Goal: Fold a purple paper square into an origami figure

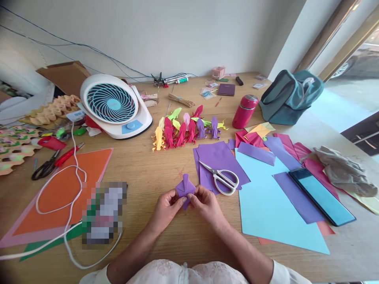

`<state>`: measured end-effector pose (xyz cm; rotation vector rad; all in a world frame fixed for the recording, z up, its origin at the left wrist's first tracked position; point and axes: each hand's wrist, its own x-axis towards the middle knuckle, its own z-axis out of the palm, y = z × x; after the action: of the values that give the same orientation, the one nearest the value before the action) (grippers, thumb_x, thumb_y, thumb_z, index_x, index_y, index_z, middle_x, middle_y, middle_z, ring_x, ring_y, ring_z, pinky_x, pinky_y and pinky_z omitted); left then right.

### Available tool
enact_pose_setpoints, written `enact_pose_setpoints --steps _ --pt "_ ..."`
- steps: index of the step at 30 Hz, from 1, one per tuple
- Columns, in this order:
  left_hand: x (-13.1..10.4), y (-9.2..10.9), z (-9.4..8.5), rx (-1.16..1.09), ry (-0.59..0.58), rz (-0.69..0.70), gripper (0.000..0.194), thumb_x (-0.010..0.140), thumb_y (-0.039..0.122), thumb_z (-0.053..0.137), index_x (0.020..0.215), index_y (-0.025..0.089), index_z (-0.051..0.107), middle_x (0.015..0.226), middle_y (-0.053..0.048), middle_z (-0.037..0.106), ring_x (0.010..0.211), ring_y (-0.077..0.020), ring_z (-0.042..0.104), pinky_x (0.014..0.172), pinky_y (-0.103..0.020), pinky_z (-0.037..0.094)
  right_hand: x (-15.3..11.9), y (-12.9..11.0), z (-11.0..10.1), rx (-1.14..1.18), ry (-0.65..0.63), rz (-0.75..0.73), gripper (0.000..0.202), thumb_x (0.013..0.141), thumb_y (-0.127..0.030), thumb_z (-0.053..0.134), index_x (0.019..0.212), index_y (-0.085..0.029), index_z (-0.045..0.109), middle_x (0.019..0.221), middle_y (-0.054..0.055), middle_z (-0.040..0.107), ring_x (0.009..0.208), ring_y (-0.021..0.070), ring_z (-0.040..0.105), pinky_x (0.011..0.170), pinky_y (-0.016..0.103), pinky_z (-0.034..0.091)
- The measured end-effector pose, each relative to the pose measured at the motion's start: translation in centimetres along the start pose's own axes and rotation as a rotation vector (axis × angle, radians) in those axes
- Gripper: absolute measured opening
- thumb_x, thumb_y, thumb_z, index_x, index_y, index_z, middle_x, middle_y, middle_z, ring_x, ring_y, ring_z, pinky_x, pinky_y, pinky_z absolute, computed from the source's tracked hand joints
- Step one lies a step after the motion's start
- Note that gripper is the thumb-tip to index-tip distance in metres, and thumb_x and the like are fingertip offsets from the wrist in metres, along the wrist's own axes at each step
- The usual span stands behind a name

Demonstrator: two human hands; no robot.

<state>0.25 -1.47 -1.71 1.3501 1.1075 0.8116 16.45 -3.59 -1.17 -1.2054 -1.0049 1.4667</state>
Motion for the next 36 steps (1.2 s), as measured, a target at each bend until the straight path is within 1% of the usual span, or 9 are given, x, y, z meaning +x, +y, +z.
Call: enact_pose_setpoints --steps 3,8,11,14,18,24,30,34,36 --pt "0.01 -0.08 0.05 -0.018 -0.025 0.006 0.034 0.086 0.048 0.067 0.081 0.015 0.068 0.069 -0.002 0.063 0.062 -0.0129 0.051 0.06 -0.023 0.041 0.01 -0.17 0.05 0.027 0.012 -0.003 0.047 0.076 -0.063 0.074 0.074 -0.021 0.054 0.063 -0.001 0.061 0.057 0.015 0.056 0.059 0.029 0.045" --pt "-0.03 0.02 0.18 0.04 -0.013 -0.002 0.034 0.084 0.044 0.068 0.068 0.015 0.061 0.058 0.003 0.05 0.055 -0.01 0.04 0.053 -0.023 0.032 0.05 -0.56 -0.04 0.061 0.07 -0.037 0.045 0.077 -0.059 0.075 0.072 -0.021 0.052 0.062 -0.002 0.056 0.057 0.0129 0.052 0.06 0.028 0.044" --pt "-0.08 0.25 0.2 0.058 0.012 0.0 0.036 0.085 0.044 0.066 0.065 0.017 0.056 0.055 0.004 0.047 0.053 -0.0097 0.039 0.052 -0.023 0.029 0.17 -0.47 0.0 0.054 0.041 -0.047 0.045 0.076 -0.06 0.076 0.073 -0.021 0.054 0.064 -0.002 0.057 0.058 0.0129 0.052 0.06 0.028 0.044" --pt "-0.06 0.4 0.3 0.042 0.033 -0.006 0.039 0.084 0.046 0.066 0.062 0.018 0.05 0.053 0.004 0.046 0.052 -0.0094 0.039 0.051 -0.023 0.029 0.3 -0.16 0.08 0.03 0.021 -0.052 0.048 0.073 -0.061 0.077 0.07 -0.02 0.053 0.061 -0.002 0.055 0.056 0.0118 0.048 0.056 0.027 0.041" --pt "-0.07 0.4 0.55 0.001 0.007 -0.046 0.033 0.083 0.042 0.066 0.065 0.016 0.055 0.055 0.004 0.049 0.053 -0.0093 0.041 0.052 -0.022 0.031 0.34 -0.12 0.1 0.046 0.06 -0.028 0.048 0.072 -0.06 0.078 0.07 -0.019 0.053 0.059 -0.003 0.055 0.055 0.011 0.047 0.056 0.026 0.039" --pt "-0.18 0.43 0.69 0.046 0.023 0.013 0.031 0.086 0.038 0.064 0.066 0.016 0.06 0.055 0.004 0.049 0.053 -0.0091 0.043 0.053 -0.021 0.033 0.42 -0.33 0.12 0.066 0.037 -0.028 0.047 0.069 -0.058 0.081 0.068 -0.018 0.056 0.061 -0.002 0.056 0.057 0.0111 0.048 0.058 0.026 0.04" --pt "-0.13 0.61 0.61 -0.016 -0.028 -0.026 0.027 0.086 0.037 0.063 0.07 0.015 0.064 0.057 0.003 0.052 0.053 -0.0096 0.046 0.052 -0.021 0.034 0.39 -0.22 0.22 0.076 0.069 -0.062 0.047 0.072 -0.059 0.079 0.067 -0.02 0.054 0.058 -0.003 0.053 0.056 0.0109 0.045 0.057 0.026 0.038" --pt "-0.39 0.76 0.69 0.05 0.025 0.019 0.033 0.087 0.039 0.063 0.065 0.016 0.06 0.055 0.004 0.047 0.052 -0.0085 0.041 0.051 -0.02 0.031 0.27 -0.31 0.23 0.065 0.011 -0.05 0.046 0.072 -0.058 0.079 0.07 -0.019 0.055 0.061 -0.003 0.054 0.058 0.0109 0.046 0.059 0.026 0.039" --pt "-0.48 0.76 0.79 0.056 0.047 0.029 0.034 0.087 0.04 0.063 0.064 0.016 0.059 0.055 0.005 0.046 0.052 -0.0083 0.039 0.051 -0.021 0.03 0.23 -0.21 0.21 0.068 0.01 -0.044 0.046 0.072 -0.058 0.08 0.07 -0.019 0.055 0.062 -0.003 0.053 0.059 0.0107 0.045 0.059 0.026 0.039"
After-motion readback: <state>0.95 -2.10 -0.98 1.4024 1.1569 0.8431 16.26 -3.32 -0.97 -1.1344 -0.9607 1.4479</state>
